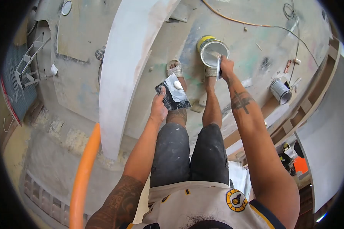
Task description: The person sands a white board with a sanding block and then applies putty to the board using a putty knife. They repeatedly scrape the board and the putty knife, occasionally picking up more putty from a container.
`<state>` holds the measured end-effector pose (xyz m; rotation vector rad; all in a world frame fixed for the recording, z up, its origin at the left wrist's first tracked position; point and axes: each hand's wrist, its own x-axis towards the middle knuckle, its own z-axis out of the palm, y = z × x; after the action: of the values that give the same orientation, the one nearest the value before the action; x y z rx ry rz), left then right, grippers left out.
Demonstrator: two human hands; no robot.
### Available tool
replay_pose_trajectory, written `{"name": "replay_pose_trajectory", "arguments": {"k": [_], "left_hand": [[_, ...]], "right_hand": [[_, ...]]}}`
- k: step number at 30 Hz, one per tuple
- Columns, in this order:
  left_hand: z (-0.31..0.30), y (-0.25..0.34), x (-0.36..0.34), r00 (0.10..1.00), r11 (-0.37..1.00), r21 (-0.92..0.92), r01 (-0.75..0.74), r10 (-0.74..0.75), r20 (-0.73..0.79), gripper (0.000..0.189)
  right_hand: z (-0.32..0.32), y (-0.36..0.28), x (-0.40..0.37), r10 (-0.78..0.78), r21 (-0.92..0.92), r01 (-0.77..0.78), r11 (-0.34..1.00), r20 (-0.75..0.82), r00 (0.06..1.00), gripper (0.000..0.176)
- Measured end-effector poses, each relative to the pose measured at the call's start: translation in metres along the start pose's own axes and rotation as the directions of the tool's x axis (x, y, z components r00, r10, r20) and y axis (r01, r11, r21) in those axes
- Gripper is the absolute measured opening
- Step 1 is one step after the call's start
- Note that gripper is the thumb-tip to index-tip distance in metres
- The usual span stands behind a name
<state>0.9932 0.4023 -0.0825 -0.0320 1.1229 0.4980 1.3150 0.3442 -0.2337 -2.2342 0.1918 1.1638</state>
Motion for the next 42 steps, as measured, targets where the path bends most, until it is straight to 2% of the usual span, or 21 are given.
{"name": "replay_pose_trajectory", "arguments": {"k": [2, 6, 9, 11, 13, 15, 16, 19, 20, 21, 23, 24, 26, 27, 29, 30, 31, 33, 35, 41, 42], "left_hand": [[0.014, -0.002, 0.008, 1.0, 1.0, -0.001, -0.005, 0.005, 0.005, 0.042], [0.037, -0.008, 0.031, 0.998, 0.978, 0.202, -0.051, 0.06, -0.036, 0.043], [0.046, -0.026, 0.077, 0.992, 0.932, 0.342, -0.119, 0.126, 0.004, 0.042], [0.063, -0.035, 0.104, 0.961, 0.835, 0.508, -0.211, 0.271, -0.047, 0.033], [0.079, -0.045, 0.129, 0.947, 0.788, 0.575, -0.221, 0.314, -0.066, 0.035], [0.091, -0.052, 0.15, 0.925, 0.526, 0.828, -0.195, 0.378, -0.022, 0.043], [0.083, -0.065, 0.173, 0.9, 0.46, 0.856, -0.236, 0.436, 0.015, 0.049], [0.143, -0.059, 0.152, 0.914, 0.495, 0.858, -0.138, 0.397, -0.082, 0.048], [0.154, -0.056, 0.151, 0.936, 0.538, 0.843, -0.01, 0.301, -0.181, 0.047], [0.152, -0.062, 0.16, 0.935, 0.542, 0.841, -0.015, 0.305, -0.18, 0.047], [0.137, -0.079, 0.181, 0.945, 0.764, 0.633, -0.125, 0.286, -0.159, 0.044], [0.142, -0.079, 0.178, 0.942, 0.764, 0.632, -0.132, 0.294, -0.159, 0.044], [0.157, -0.082, 0.162, 0.97, 0.907, 0.397, -0.137, 0.204, -0.131, 0.044], [0.162, -0.082, 0.157, 0.968, 0.906, 0.399, -0.143, 0.212, -0.134, 0.044], [0.171, -0.083, 0.148, 0.91, 0.789, 0.61, -0.068, 0.299, -0.285, 0.043], [0.171, -0.09, 0.145, 0.894, 0.812, 0.562, -0.161, 0.361, -0.265, 0.043], [0.166, -0.092, 0.147, 0.894, 0.81, 0.564, -0.162, 0.362, -0.264, 0.043], [0.167, -0.092, 0.143, 0.882, 0.752, 0.657, -0.04, 0.336, -0.33, 0.043], [0.176, -0.093, 0.128, 0.883, 0.735, 0.678, -0.032, 0.338, -0.326, 0.043], [0.137, -0.11, 0.142, 0.934, 0.713, 0.7, -0.043, 0.278, -0.225, 0.046], [0.129, -0.111, 0.145, 0.948, 0.738, 0.672, -0.057, 0.251, -0.196, 0.047]], "right_hand": [[-0.021, 0.016, 0.006, 0.018, 0.187, -0.04, 0.982, 0.119, 0.993, 0.044], [-0.074, 0.002, -0.041, 0.05, 0.317, -0.13, 0.94, 0.25, 0.967, 0.036], [-0.113, -0.012, -0.08, 0.038, 0.219, -0.083, 0.972, 0.201, 0.979, 0.035], [-0.136, -0.03, -0.113, -0.241, -0.116, 0.259, 0.959, 0.148, 0.959, 0.038], [-0.159, -0.05, -0.144, -0.296, -0.16, 0.327, 0.931, 0.189, 0.936, 0.034], [-0.178, -0.082, -0.183, -0.309, -0.284, 0.369, 0.885, 0.234, 0.922, 0.032], [-0.185, -0.092, -0.198, -0.377, -0.282, 0.443, 0.851, 0.258, 0.89, 0.03], [-0.201, -0.115, -0.234, -0.471, -0.264, 0.559, 0.786, 0.33, 0.818, 0.027], [-0.205, -0.119, -0.24, -0.486, -0.286, 0.594, 0.752, 0.368, 0.793, 0.028], [-0.205, -0.119, -0.242, -0.491, -0.287, 0.599, 0.747, 0.37, 0.789, 0.028], [-0.202, -0.117, -0.243, -0.595, -0.323, 0.721, 0.613, 0.413, 0.69, 0.031], [-0.199, -0.105, -0.236, -0.627, -0.326, 0.752, 0.573, 0.416, 0.659, 0.033], [-0.193, -0.096, -0.226, -0.611, -0.357, 0.749, 0.558, 0.435, 0.662, 0.035], [-0.19, -0.096, -0.224, -0.591, -0.393, 0.742, 0.544, 0.449, 0.671, 0.036], [-0.185, -0.095, -0.225, -0.602, -0.436, 0.754, 0.492, 0.456, 0.656, 0.037], [-0.183, -0.092, -0.227, -0.617, -0.488, 0.758, 0.433, 0.452, 0.644, 0.037], [-0.18, -0.09, -0.228, -0.631, -0.541, 0.754, 0.373, 0.448, 0.633, 0.036], [-0.173, -0.086, -0.231, -0.634, -0.549, 0.748, 0.373, 0.438, 0.637, 0.036], [-0.169, -0.079, -0.225, -0.642, -0.556, 0.746, 0.367, 0.429, 0.635, 0.035], [-0.154, -0.073, -0.171, -0.748, -0.405, 0.8, 0.443, 0.325, 0.578, 0.036], [-0.152, -0.082, -0.16, -0.651, -0.367, 0.719, 0.59, 0.311, 0.692, 0.037]]}}
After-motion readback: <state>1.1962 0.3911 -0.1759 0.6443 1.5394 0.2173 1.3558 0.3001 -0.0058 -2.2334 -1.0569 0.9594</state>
